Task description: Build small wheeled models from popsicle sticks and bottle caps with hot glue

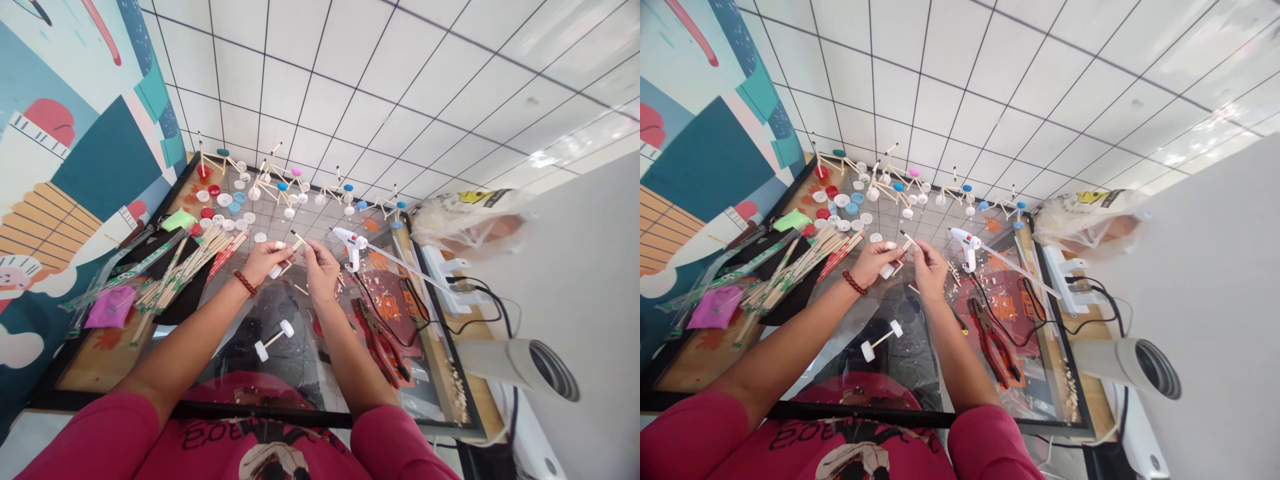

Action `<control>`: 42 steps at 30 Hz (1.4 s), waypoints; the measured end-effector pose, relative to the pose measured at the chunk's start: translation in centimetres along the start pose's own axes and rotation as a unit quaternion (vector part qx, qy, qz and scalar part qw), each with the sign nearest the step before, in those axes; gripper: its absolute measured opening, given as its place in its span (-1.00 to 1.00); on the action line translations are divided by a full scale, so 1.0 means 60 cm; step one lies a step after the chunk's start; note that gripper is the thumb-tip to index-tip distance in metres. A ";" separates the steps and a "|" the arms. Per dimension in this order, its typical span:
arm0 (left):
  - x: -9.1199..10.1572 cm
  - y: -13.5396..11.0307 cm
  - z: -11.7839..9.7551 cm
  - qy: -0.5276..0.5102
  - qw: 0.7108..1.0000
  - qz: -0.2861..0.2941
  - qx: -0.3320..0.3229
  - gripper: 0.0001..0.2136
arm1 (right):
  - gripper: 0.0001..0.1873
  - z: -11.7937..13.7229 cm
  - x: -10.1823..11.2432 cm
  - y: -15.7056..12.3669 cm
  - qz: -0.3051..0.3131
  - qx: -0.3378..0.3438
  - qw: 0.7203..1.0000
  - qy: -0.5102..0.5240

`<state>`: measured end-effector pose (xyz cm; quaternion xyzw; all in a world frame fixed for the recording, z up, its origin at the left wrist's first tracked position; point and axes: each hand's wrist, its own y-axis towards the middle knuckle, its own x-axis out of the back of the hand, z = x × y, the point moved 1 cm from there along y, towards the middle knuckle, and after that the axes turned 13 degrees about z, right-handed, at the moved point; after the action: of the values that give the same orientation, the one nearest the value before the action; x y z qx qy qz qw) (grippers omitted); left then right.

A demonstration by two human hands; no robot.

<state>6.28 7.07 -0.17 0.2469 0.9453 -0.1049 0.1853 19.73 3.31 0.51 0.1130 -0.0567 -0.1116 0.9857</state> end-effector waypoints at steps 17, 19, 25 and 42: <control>-0.003 0.000 0.001 0.012 1.000 0.013 -0.010 -0.65 | -0.70 -0.002 0.008 0.000 0.012 0.025 0.998 -0.048; -0.004 0.002 0.005 0.014 1.000 0.023 -0.016 -0.64 | -0.71 -0.002 0.007 -0.001 0.020 0.032 0.998 -0.055; -0.005 0.002 0.008 0.024 0.999 0.028 -0.028 -0.64 | -0.72 0.002 0.005 -0.002 0.043 0.054 0.994 -0.085; -0.011 -0.005 -0.003 0.010 0.999 0.006 -0.033 -0.65 | -0.77 0.026 0.009 -0.002 0.058 0.100 0.981 -0.155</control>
<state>6.62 6.59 0.30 0.2471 0.9487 -0.0705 0.1844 20.01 2.73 2.03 0.1888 -0.2264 -0.0637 0.9534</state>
